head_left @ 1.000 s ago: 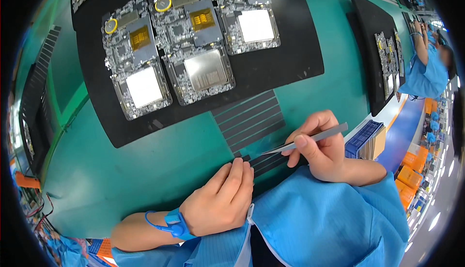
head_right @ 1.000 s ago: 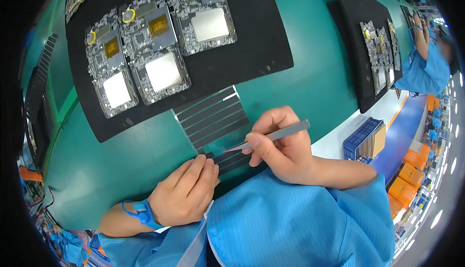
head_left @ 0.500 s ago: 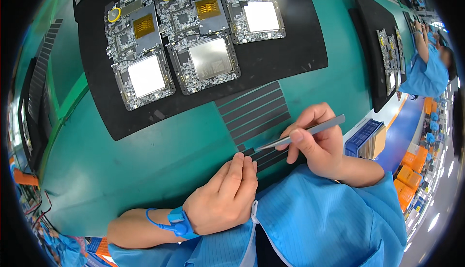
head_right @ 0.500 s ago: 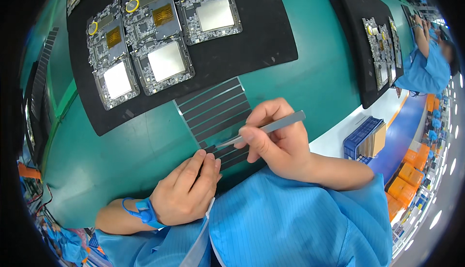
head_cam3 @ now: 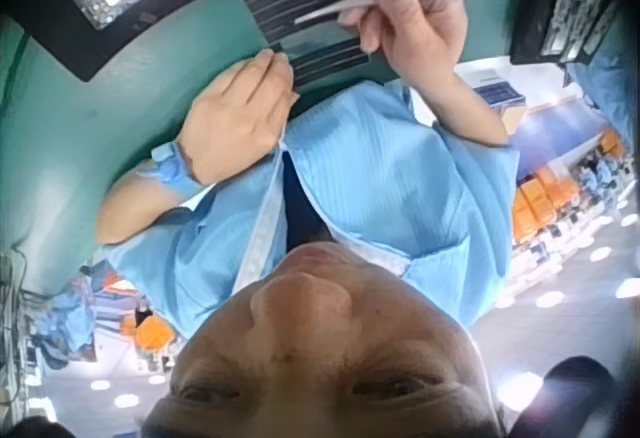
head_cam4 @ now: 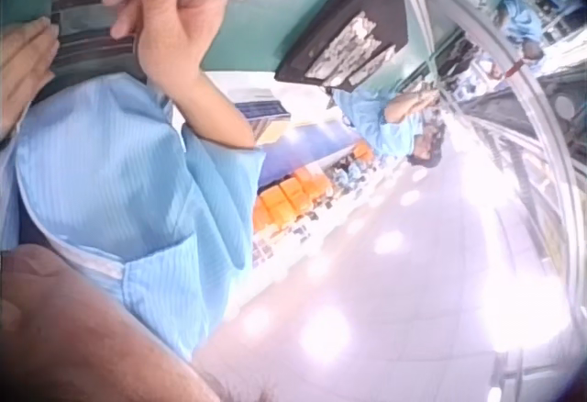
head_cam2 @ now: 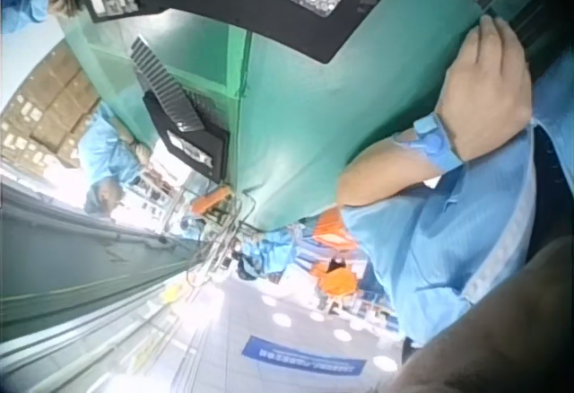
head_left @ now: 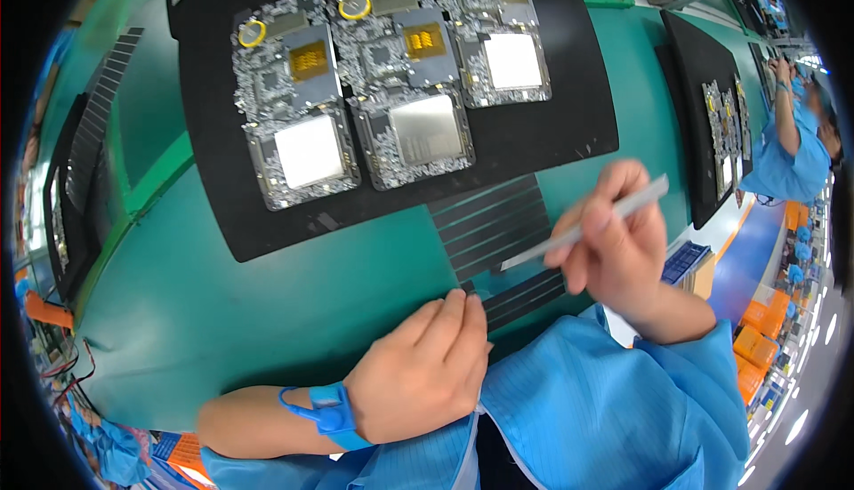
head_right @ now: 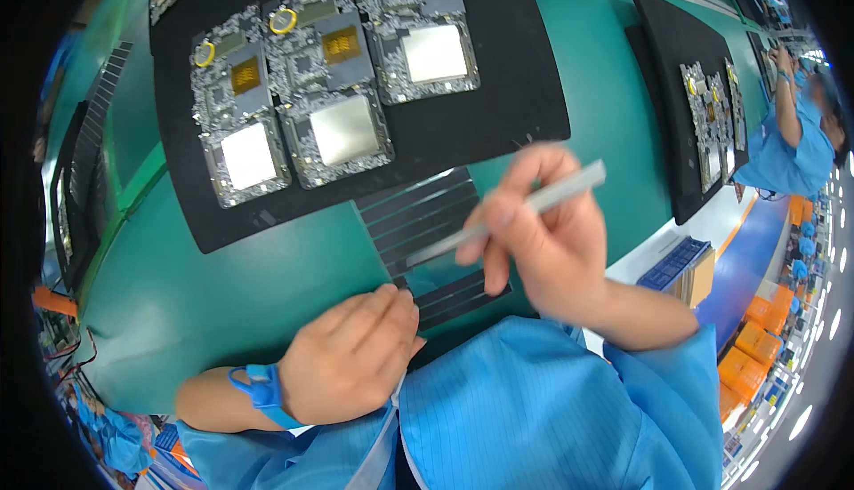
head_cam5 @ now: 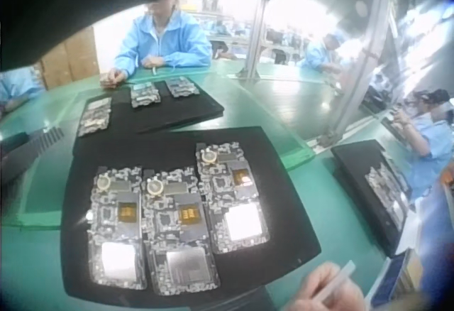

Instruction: The person uses tweezers to pick small white thermal pads from a strip and places them onto specific components on multiple circuit boards. The person repeatedly picks pads and applies them to different boards, moving the boards along the assembly line as they work.

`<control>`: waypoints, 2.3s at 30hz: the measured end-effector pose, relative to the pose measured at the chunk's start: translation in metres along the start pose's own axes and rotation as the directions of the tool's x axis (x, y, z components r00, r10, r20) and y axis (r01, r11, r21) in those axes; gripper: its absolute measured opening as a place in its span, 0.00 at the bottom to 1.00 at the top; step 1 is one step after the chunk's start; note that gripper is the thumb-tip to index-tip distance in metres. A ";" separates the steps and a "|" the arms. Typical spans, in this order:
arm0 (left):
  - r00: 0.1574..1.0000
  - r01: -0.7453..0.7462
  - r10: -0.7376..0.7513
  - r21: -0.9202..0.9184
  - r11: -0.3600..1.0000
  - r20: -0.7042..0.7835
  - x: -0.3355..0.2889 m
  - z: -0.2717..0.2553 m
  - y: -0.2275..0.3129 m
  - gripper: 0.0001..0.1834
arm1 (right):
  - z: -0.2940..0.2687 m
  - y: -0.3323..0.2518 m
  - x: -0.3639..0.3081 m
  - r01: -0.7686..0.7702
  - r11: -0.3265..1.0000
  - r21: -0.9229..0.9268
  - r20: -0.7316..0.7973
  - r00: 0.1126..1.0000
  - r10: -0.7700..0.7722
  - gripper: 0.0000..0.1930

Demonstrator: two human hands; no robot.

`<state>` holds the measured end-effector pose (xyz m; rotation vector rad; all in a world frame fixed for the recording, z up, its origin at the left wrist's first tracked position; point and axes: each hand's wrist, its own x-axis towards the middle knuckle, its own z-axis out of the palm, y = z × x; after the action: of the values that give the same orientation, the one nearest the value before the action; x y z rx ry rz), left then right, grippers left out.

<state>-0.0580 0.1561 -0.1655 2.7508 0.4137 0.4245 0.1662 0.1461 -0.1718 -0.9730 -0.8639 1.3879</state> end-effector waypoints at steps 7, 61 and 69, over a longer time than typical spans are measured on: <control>0.929 0.365 -0.320 0.316 0.876 -0.185 0.023 -0.014 -0.049 0.24 | 0.029 0.005 0.098 0.049 0.993 -0.103 -0.044 0.998 -0.053 0.13; 0.932 0.337 -0.240 0.407 0.849 -0.271 0.030 0.008 -0.053 0.16 | 0.029 0.028 0.091 0.417 0.816 -0.401 0.156 0.909 -0.388 0.10; 0.937 0.325 -0.229 0.415 0.850 -0.265 0.030 0.010 -0.055 0.15 | 0.032 0.030 0.093 0.425 0.799 -0.424 0.157 0.904 -0.397 0.09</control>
<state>-0.0397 0.2132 -0.1872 3.0215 1.0795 0.6040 0.1274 0.2382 -0.1932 -1.0098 -1.3965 0.8544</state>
